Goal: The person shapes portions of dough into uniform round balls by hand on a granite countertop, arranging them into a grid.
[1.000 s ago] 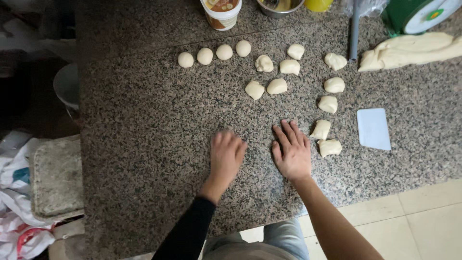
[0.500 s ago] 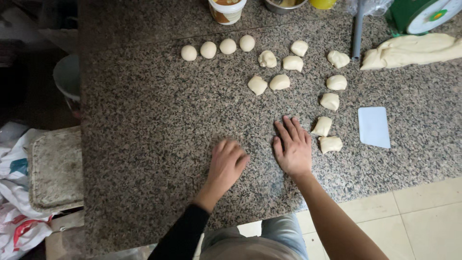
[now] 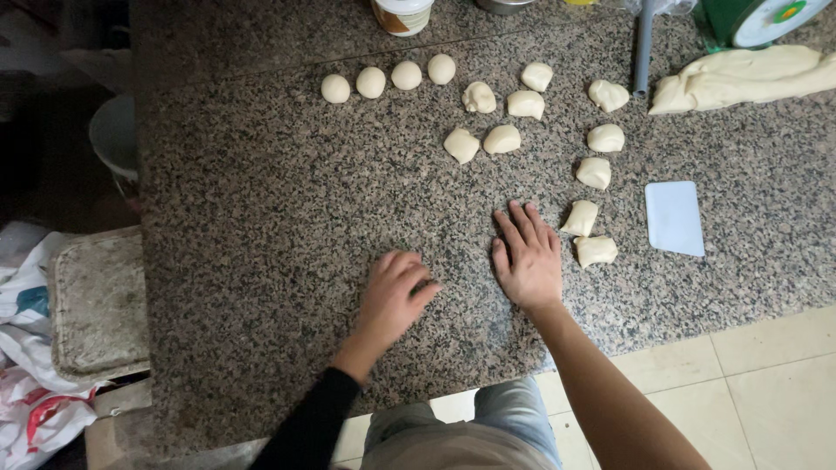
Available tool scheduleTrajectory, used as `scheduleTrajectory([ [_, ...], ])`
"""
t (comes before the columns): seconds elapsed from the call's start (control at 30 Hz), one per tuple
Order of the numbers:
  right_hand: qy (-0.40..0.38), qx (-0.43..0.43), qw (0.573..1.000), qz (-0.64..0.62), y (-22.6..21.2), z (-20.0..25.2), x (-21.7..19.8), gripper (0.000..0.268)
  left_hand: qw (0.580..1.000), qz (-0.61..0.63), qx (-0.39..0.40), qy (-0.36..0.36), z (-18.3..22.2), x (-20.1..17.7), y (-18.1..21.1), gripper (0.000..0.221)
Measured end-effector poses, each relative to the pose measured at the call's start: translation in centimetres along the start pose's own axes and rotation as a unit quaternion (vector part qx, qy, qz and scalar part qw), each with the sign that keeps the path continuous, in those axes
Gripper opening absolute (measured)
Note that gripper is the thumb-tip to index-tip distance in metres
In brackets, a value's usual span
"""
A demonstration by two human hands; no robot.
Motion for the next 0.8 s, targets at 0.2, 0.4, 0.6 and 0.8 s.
scheduleTrajectory([
  [0.2,0.001,-0.003,1.0,0.005,0.1,0.2,0.1,0.048,0.984,-0.014,-0.171,-0.039,-4.4,-0.2,-5.7,0.032],
  [0.4,0.005,-0.005,1.0,0.004,0.2,0.3,0.1,0.048,0.998,-0.012,-0.042,0.035,-0.2,0.3,0.4,0.031],
  [0.6,0.01,-0.016,1.0,-0.002,0.0,0.0,0.1,0.048,0.987,-0.045,-0.145,0.044,-2.0,0.0,-5.9,0.031],
  [0.8,0.002,-0.003,1.0,-0.014,0.1,0.1,0.2,0.048,0.998,0.017,-0.042,0.031,0.7,-0.7,-0.9,0.037],
])
Point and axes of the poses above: each hand's wrist, its own z-axis away from the middle knuckle, its own x-axis out of the palm, y = z × x, the point moved 4 cm from there along -z, towards the middle knuckle, and after that the axes turned 1 degree about z, right-handed, at the moved point
